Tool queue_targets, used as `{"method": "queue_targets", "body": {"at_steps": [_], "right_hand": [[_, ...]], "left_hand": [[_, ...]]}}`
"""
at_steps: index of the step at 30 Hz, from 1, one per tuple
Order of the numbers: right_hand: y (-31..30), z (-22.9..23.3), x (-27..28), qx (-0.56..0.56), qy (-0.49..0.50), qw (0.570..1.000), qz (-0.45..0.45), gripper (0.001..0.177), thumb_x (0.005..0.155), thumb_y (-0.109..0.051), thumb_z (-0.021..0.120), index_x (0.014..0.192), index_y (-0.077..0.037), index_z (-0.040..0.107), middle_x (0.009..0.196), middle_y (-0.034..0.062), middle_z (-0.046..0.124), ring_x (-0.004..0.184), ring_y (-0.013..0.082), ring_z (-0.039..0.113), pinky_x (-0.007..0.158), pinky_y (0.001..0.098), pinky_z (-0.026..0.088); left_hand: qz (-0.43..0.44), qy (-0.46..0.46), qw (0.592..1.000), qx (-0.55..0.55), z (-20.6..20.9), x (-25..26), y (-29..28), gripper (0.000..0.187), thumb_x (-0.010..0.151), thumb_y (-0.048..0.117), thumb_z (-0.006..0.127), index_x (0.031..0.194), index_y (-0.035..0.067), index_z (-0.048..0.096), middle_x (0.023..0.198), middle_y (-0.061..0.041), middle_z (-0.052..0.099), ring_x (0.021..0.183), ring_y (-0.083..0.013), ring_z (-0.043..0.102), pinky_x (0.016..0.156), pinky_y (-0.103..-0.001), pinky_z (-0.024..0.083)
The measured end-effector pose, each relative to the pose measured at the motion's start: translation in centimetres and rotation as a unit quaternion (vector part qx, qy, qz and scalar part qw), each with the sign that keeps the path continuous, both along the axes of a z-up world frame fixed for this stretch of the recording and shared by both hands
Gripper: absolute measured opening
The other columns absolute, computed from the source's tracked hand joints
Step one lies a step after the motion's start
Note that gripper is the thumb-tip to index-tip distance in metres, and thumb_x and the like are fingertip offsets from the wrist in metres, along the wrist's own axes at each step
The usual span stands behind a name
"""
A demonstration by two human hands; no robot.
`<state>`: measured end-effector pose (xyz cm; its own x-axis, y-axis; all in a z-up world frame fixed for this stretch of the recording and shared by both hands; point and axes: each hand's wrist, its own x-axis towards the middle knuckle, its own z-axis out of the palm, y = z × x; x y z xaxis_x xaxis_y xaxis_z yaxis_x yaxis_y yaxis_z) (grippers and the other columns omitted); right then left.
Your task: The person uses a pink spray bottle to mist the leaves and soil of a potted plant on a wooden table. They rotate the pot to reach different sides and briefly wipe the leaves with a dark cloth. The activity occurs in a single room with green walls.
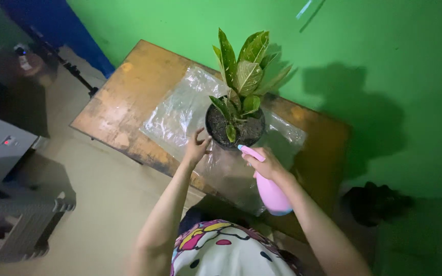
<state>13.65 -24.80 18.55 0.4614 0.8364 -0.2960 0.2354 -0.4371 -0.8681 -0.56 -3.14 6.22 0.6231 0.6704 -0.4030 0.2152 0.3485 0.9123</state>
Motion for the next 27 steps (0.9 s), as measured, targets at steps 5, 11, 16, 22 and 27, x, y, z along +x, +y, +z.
{"method": "queue_targets", "body": {"at_steps": [5, 11, 16, 22, 27], "right_hand": [[0.0, -0.2, 1.1, 0.009, 0.007, 0.999, 0.041, 0.027, 0.094, -0.019, 0.06, 0.087, 0.005, 0.071, 0.077, 0.0272, 0.072, 0.047, 0.0327, 0.07, 0.035, 0.0311, 0.055], [-0.1, 1.8, 1.5, 0.001, 0.003, 0.998, 0.061, 0.028, 0.093, -0.021, 0.06, 0.087, 0.004, 0.07, 0.076, 0.0275, 0.072, 0.049, 0.034, 0.071, 0.035, 0.032, 0.053], [0.1, 0.7, 1.8, 0.013, 0.014, 0.997, 0.072, 0.028, 0.093, -0.023, 0.059, 0.088, 0.004, 0.068, 0.078, 0.0259, 0.071, 0.051, 0.0335, 0.072, 0.038, 0.033, 0.054], [-0.4, 0.9, 1.9, 0.009, -0.009, 0.996, 0.083, 0.022, 0.088, -0.019, 0.062, 0.082, 0.001, 0.07, 0.07, 0.0237, 0.072, 0.049, 0.0315, 0.072, 0.034, 0.0314, 0.053], [-0.3, -0.1, 1.9, 0.03, -0.022, 0.997, 0.07, 0.025, 0.09, -0.021, 0.063, 0.082, 0.002, 0.069, 0.069, 0.0221, 0.068, 0.054, 0.0335, 0.072, 0.04, 0.0373, 0.056]], "left_hand": [[0.016, -0.008, 1.0, 0.001, -2.9, 1.5, -0.5, 0.071, 0.096, 0.025, 0.074, 0.157, 0.022, 0.037, 0.131, -0.044, 0.055, 0.092, -0.0449, 0.073, 0.07, -0.038, 0.065], [0.019, 0.002, 1.0, -0.011, -2.2, 2.7, -0.1, 0.076, 0.096, 0.011, 0.069, 0.159, 0.026, 0.03, 0.131, -0.045, 0.053, 0.1, -0.0511, 0.069, 0.071, -0.045, 0.066], [0.011, 0.022, 1.0, -0.012, -4.1, 3.7, 0.6, 0.078, 0.095, 0.008, 0.068, 0.159, 0.029, 0.03, 0.13, -0.046, 0.054, 0.105, -0.0517, 0.067, 0.073, -0.049, 0.065], [0.012, 0.034, 0.999, -0.006, -1.0, 3.0, 0.0, 0.076, 0.095, 0.006, 0.065, 0.159, 0.026, 0.03, 0.13, -0.048, 0.052, 0.104, -0.0549, 0.066, 0.073, -0.048, 0.066], [0.014, 0.032, 0.999, -0.013, -3.3, 3.4, 0.4, 0.078, 0.095, 0.009, 0.066, 0.16, 0.025, 0.027, 0.132, -0.047, 0.051, 0.106, -0.0545, 0.066, 0.074, -0.049, 0.065]]}}
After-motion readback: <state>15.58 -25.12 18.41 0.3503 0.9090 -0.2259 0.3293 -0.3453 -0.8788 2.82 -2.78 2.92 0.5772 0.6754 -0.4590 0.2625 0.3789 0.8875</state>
